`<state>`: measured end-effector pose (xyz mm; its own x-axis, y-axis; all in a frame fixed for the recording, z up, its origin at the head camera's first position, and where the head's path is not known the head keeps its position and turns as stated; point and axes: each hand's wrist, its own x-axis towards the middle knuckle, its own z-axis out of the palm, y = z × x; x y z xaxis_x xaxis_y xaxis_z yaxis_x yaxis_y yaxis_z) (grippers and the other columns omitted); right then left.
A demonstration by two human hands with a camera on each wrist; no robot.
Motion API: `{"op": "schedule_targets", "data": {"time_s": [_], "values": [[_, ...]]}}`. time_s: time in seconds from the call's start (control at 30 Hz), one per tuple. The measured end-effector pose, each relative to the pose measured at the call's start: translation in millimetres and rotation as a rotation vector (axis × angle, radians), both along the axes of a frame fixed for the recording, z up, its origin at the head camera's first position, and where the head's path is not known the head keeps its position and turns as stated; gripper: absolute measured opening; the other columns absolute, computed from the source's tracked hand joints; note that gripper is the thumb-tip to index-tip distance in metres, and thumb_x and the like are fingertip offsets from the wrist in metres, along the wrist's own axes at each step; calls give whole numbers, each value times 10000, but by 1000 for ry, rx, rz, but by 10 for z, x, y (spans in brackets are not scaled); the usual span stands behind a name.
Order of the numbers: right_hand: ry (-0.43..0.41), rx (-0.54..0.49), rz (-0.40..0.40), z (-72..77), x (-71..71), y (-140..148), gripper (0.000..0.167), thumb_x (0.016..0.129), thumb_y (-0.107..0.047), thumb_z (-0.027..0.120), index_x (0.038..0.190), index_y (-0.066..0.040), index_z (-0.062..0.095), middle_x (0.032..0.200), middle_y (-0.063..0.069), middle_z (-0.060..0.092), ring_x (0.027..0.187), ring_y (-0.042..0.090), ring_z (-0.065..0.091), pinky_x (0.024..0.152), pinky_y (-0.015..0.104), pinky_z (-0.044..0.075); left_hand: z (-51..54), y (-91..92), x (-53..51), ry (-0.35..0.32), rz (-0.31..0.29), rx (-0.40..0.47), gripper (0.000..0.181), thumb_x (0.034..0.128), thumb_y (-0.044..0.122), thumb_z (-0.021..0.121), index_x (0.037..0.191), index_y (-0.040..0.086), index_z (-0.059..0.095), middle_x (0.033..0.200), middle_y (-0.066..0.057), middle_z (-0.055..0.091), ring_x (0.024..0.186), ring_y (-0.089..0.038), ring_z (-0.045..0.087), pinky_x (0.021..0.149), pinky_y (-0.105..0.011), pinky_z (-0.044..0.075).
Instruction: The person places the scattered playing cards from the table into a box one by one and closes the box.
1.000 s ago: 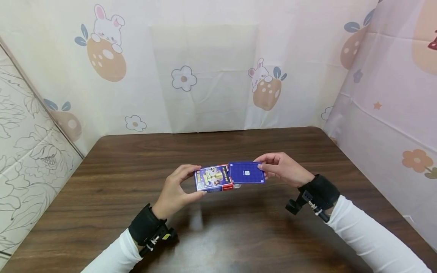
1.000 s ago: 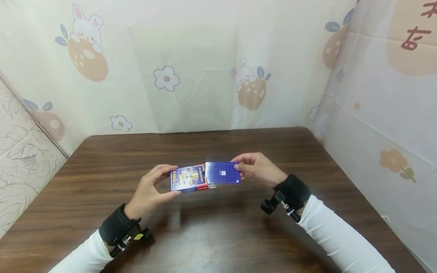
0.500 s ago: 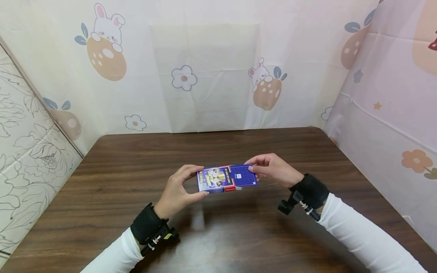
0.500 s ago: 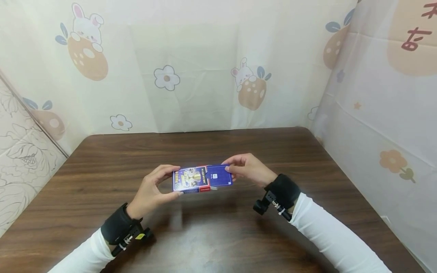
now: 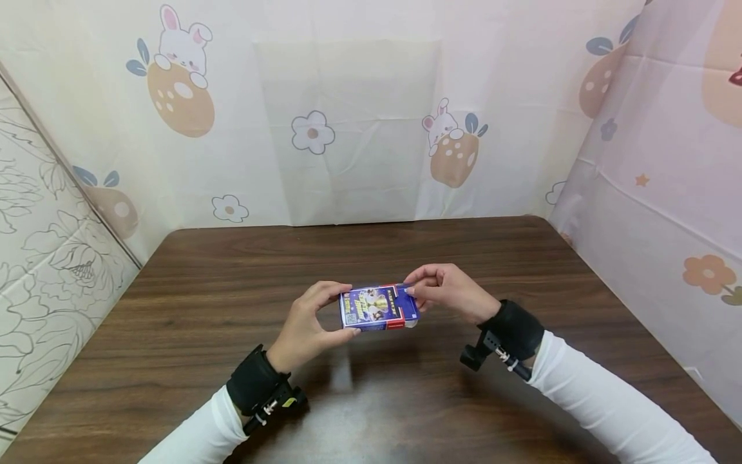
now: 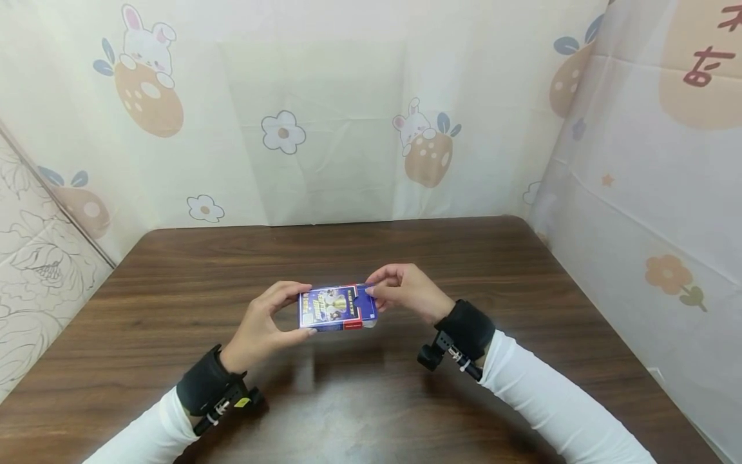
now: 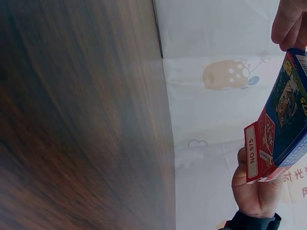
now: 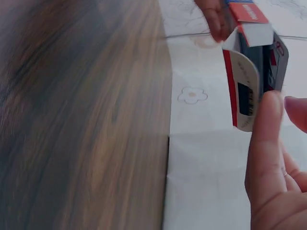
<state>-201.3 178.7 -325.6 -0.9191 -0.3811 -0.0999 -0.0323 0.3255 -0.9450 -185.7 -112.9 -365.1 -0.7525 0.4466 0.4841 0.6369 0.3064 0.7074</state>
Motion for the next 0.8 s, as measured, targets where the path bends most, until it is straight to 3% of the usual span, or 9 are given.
{"op": "schedule_targets", "data": {"time_s": [0.2, 0.33, 0.47, 0.63, 0.8], "values": [[-30, 34, -57, 8, 58, 9, 342, 951, -152, 624, 1155, 122, 601, 978, 160, 718, 732, 147, 675, 746, 354, 597, -2, -2, -6, 4, 6, 2, 609, 728, 95, 856, 1276, 26, 599, 1225, -100, 605, 1127, -232, 578, 962, -474, 511], [-53, 31, -76, 1, 109, 6, 344, 942, -150, 649, 1129, 137, 623, 883, 114, 730, 675, 123, 675, 698, 325, 597, -2, 1, -11, 13, 15, -6, 609, 723, 103, 860, 1271, 31, 604, 1221, -95, 608, 1122, -226, 579, 956, -451, 518], [-65, 30, -75, -15, 150, -17, 333, 933, -131, 658, 1125, 139, 621, 889, 130, 733, 649, 118, 665, 679, 304, 593, 13, 9, -9, 22, 27, -21, 617, 715, 118, 868, 1270, 42, 609, 1221, -85, 612, 1118, -214, 579, 946, -408, 528], [-41, 41, -77, -21, 157, -62, 326, 919, -121, 673, 1123, 128, 619, 975, 196, 720, 651, 125, 656, 669, 280, 588, -3, 21, -26, 34, 32, -27, 607, 719, 127, 866, 1263, 37, 612, 1218, -83, 614, 1105, -214, 581, 939, -408, 530], [6, 70, -49, -32, 146, -107, 302, 908, -103, 681, 1106, 120, 636, 939, 197, 726, 644, 127, 647, 668, 309, 594, -15, 35, -33, 40, 31, -26, 603, 718, 120, 865, 1256, 17, 612, 1213, -86, 617, 1101, -221, 582, 941, -436, 526]]}}
